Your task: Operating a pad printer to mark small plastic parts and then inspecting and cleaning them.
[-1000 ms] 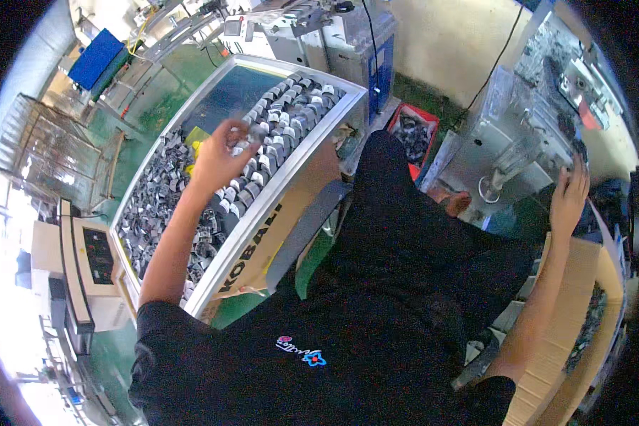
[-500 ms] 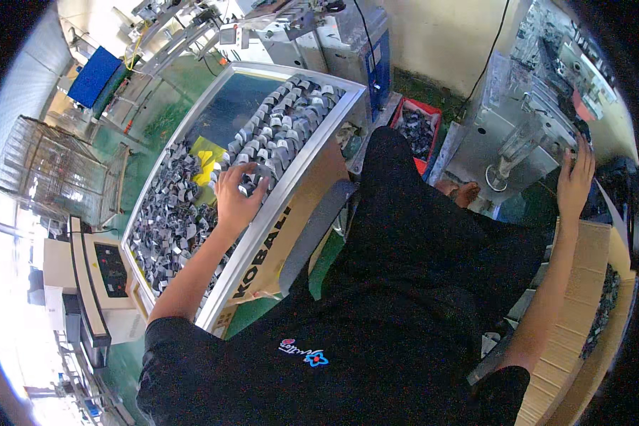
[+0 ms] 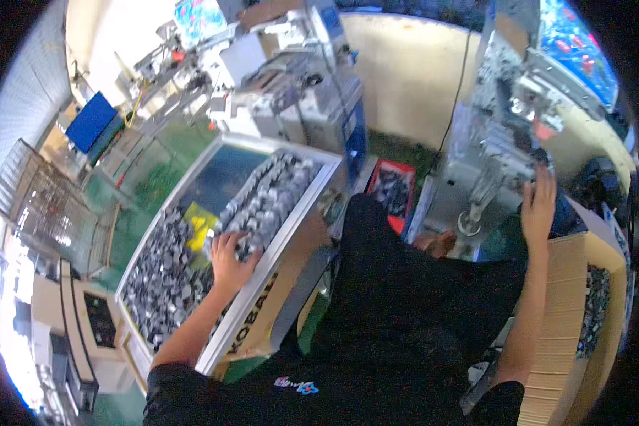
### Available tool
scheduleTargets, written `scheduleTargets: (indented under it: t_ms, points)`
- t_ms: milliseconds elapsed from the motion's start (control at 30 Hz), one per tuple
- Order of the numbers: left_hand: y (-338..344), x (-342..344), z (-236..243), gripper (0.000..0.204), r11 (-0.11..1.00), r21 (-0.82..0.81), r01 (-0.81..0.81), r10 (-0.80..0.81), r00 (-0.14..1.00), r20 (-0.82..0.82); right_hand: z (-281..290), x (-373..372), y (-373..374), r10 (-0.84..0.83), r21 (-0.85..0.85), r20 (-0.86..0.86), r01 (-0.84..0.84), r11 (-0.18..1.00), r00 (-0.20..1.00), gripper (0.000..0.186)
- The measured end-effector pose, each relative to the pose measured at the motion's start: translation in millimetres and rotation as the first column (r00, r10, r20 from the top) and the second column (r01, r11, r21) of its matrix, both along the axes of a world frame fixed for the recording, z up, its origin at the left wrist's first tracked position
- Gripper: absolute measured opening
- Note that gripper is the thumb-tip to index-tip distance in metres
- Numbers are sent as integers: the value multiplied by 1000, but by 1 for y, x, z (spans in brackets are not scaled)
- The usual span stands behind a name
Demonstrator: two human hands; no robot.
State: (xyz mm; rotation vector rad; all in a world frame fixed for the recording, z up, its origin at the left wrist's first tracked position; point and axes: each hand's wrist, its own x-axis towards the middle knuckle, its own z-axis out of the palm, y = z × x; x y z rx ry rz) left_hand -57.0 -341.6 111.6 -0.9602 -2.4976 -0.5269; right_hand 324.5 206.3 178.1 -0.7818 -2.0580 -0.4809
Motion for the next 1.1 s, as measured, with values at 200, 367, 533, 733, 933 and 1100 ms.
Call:
scheduleTargets:
  t_ms: [200,367,533,733,933,1100]
  points:
    - [23,10,22,42,976,173,131,-129,991,-25,27,49,9,262,-324,-184,-310,894,947,42]
    - [82,35,26,31,844,275,460,-491,869,54,64,177,69,-22,-530,-128,-50,847,991,22]
    - [169,81,8,27,631,160,759,-769,585,257,26,339,108,-365,-543,623,718,436,692,26]
    - [298,127,-56,22,419,234,877,-837,274,473,-98,399,97,-231,-818,552,574,35,801,35]
    - [353,167,-160,36,458,-134,879,-700,449,556,-103,366,103,-128,-637,735,743,202,665,29]
    - [347,160,-178,44,465,-161,870,-715,477,511,-85,369,92,-1,-681,712,690,244,702,31]
